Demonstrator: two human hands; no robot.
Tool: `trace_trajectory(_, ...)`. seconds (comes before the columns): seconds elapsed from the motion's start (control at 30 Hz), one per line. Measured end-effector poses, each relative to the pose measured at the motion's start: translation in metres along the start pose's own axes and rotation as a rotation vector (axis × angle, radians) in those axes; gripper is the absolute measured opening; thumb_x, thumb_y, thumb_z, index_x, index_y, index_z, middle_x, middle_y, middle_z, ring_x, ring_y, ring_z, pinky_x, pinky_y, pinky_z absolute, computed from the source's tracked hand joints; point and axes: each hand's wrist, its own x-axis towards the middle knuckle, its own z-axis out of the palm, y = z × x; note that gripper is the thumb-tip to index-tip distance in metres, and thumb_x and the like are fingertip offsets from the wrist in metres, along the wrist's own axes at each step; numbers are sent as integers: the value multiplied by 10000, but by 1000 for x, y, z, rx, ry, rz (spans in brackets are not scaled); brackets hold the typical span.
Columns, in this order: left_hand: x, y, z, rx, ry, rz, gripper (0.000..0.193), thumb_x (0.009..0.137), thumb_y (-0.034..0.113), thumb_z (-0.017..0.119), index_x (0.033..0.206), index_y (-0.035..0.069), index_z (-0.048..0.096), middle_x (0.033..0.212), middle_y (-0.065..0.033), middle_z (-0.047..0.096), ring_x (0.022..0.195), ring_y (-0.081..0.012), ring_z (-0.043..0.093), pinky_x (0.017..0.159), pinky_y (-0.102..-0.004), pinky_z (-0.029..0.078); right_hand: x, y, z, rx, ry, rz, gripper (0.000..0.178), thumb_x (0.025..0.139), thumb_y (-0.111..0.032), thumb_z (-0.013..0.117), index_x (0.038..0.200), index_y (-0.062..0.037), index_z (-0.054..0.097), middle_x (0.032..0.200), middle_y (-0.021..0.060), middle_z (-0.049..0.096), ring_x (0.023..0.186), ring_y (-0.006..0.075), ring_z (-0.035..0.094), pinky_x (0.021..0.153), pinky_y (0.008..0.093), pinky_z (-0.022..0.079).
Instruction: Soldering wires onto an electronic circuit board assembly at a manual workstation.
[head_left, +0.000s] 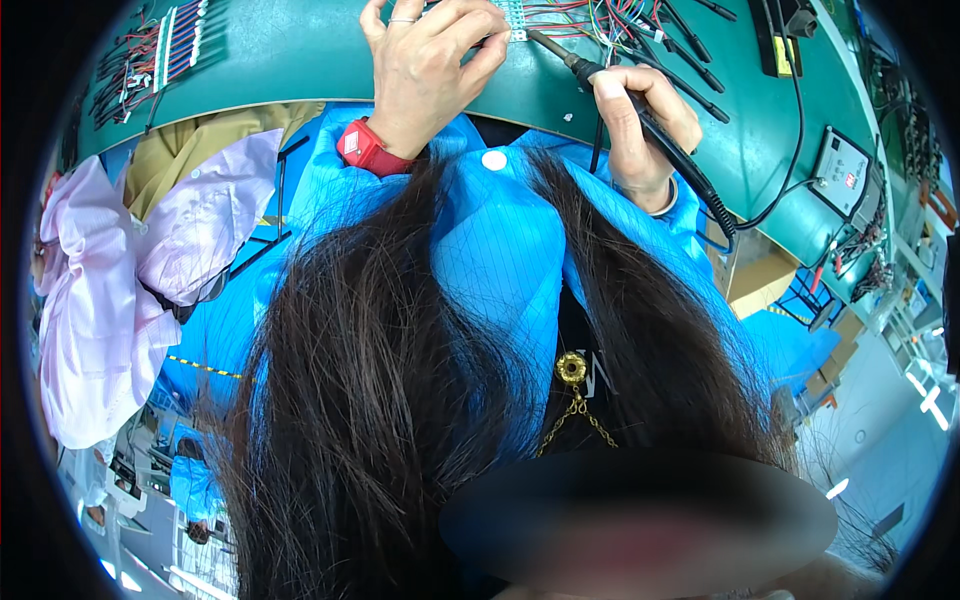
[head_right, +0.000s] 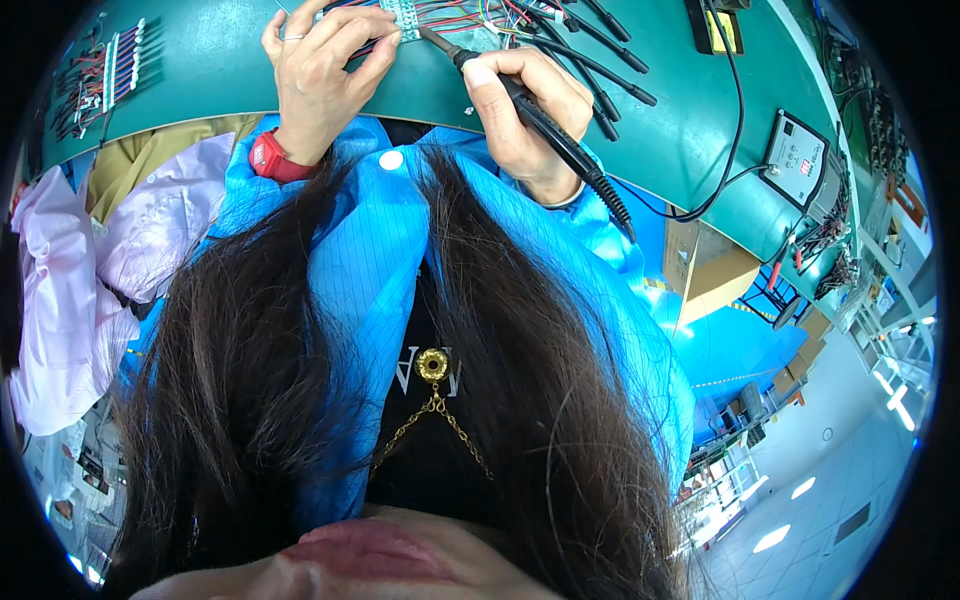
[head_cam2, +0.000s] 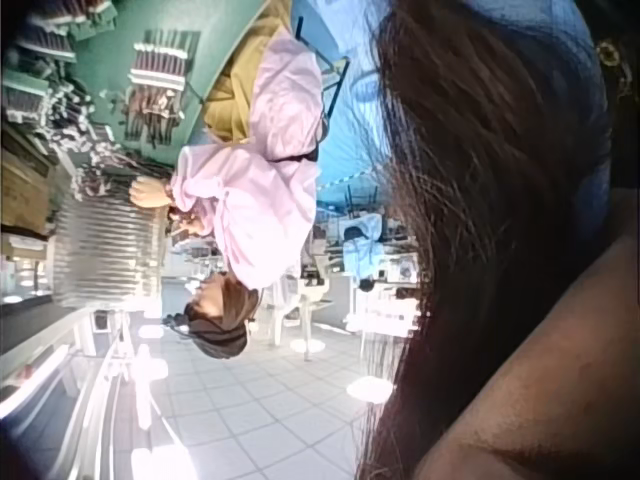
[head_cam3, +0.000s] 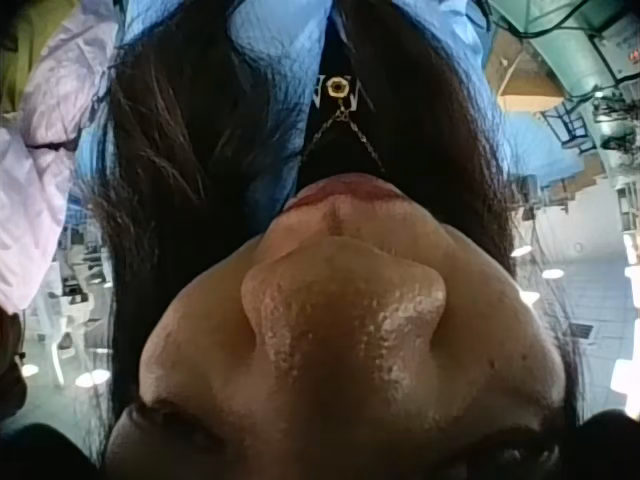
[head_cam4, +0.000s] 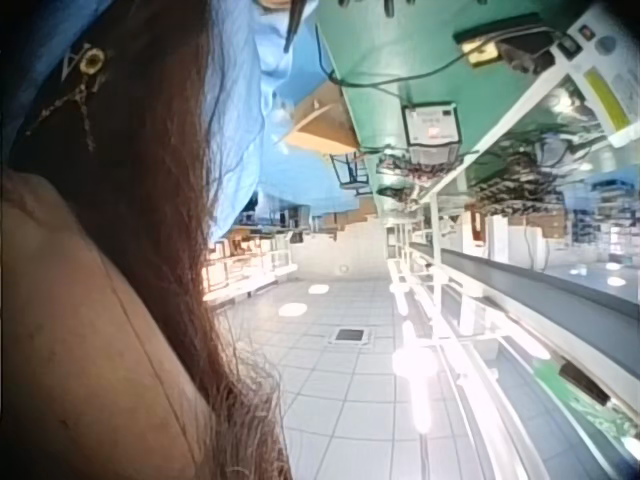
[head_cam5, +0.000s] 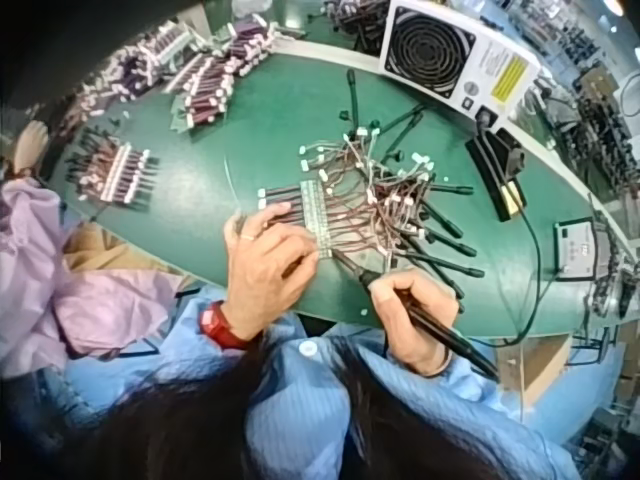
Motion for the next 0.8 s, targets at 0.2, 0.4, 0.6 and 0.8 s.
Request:
trace_trajectory(0.2, -1, 2, 1, -36, 10, -43, 71, 774, 150, 712, 816, 148, 654, 919, 33, 671, 1136, -234, 556, 980, -509, 284, -3, 1, 0, -57, 26, -124, 48, 797, -22, 690, 788, 19, 669, 600, 68, 608, 509, 134, 586, 474, 241, 424)
trace_trajectory(0.4, -1, 3, 0, -51, 11, -58, 71, 775, 143, 710, 820, 147, 655, 902, 29, 680, 1115, -243, 577, 981, -509, 287, -4, -1, -1, -20, 19, -24, 66, 808, -39, 698, 802, 23, 675, 622, 75, 625, 531, 133, 598, 493, 243, 437)
trace_trajectory(0.6, -1, 4, 0, -48, 9, -55, 68, 773, 140, 709, 812, 145, 654, 904, 29, 680, 1116, -242, 576, 979, -509, 287, -4, 2, 0, -21, 18, -31, 78, 815, -47, 703, 809, 26, 677, 632, 75, 632, 539, 130, 603, 501, 241, 444)
trace_trajectory(0.8, 0, 4, 0, -39, 7, -50, 64, 775, 140, 709, 804, 142, 652, 902, 31, 681, 1120, -240, 576, 979, -508, 287, -3, 2, 0, -7, 20, -22, 72, 815, -39, 699, 797, 26, 672, 630, 74, 630, 534, 128, 602, 497, 238, 442)
